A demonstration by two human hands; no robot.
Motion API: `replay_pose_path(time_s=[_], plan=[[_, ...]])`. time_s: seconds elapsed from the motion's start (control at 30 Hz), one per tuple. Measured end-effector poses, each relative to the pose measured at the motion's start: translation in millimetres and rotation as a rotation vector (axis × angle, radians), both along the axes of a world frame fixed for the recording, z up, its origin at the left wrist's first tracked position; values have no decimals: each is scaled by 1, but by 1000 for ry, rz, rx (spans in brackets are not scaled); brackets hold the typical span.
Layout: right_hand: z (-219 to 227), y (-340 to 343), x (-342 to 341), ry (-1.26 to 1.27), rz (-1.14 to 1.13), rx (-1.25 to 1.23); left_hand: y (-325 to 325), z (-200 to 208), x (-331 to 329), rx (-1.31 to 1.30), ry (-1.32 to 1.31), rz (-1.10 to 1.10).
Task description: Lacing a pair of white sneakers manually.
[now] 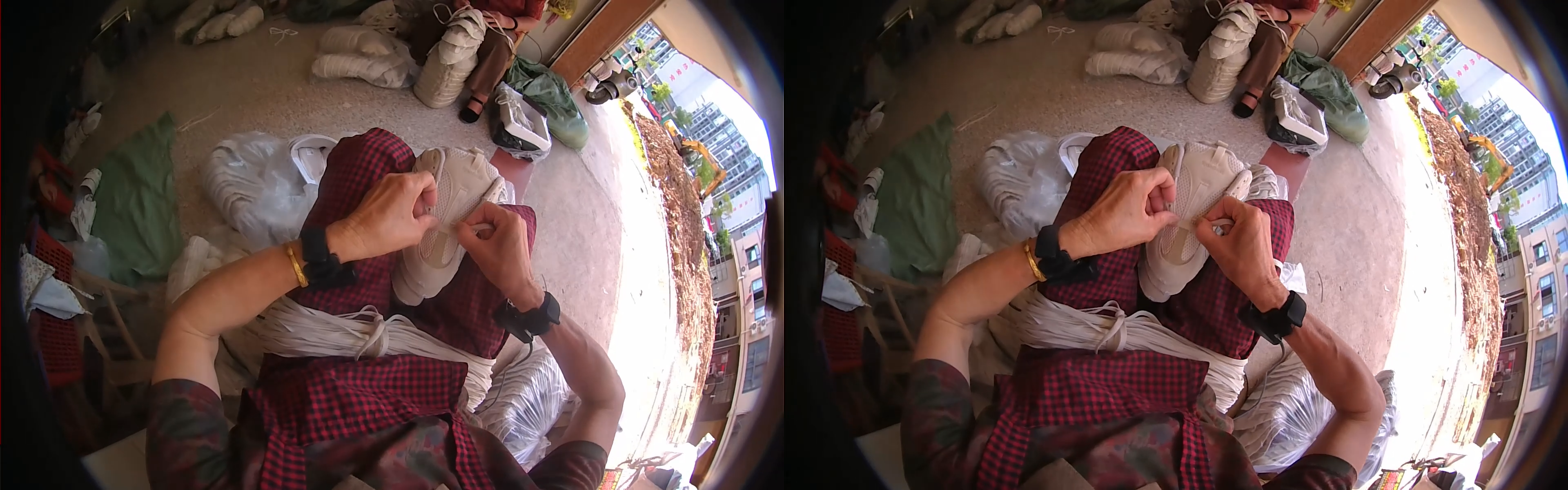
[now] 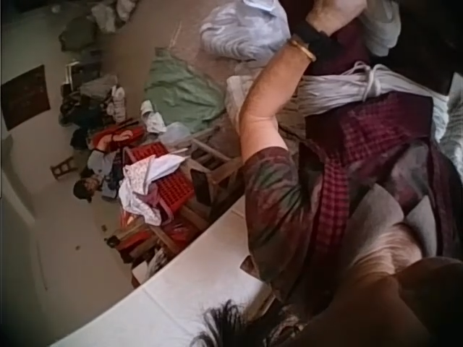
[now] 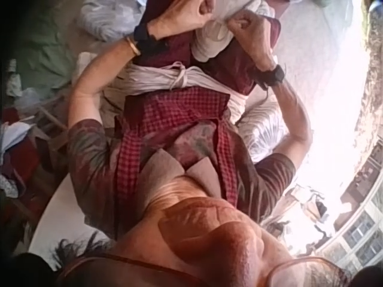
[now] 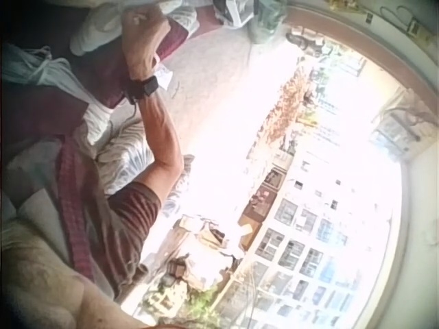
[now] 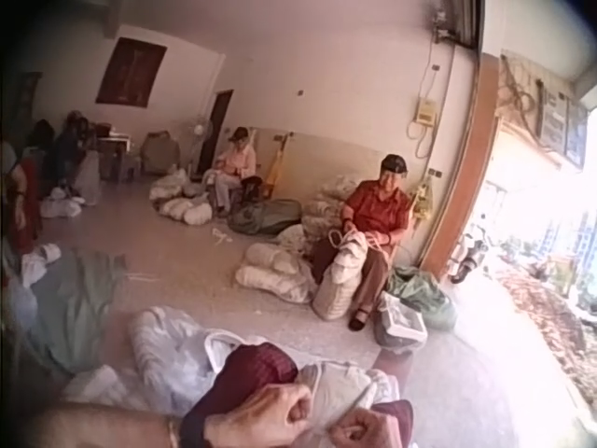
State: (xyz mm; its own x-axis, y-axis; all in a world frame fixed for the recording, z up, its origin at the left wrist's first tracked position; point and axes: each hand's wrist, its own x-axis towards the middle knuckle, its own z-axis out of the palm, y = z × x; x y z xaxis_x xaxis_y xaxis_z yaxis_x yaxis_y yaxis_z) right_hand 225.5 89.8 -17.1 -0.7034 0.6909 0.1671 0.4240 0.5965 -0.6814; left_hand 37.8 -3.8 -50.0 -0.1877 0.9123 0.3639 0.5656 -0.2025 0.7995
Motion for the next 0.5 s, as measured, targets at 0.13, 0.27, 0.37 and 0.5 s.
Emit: replay_pose_path(time_s=[0.13, 0.27, 0.37, 0.5], plan=[[-2, 5, -2, 3, 7, 0, 1, -2, -1, -6, -26, -7], [-4, 9, -1, -7, 6, -48, 2, -4, -1, -3, -60, -22], [-5, 11, -2, -6, 10, -47, 3, -4, -1, 6, -44, -23], [-7, 12, -3, -14, 16, -23, 7, -5, 0, 31, -18, -5]])
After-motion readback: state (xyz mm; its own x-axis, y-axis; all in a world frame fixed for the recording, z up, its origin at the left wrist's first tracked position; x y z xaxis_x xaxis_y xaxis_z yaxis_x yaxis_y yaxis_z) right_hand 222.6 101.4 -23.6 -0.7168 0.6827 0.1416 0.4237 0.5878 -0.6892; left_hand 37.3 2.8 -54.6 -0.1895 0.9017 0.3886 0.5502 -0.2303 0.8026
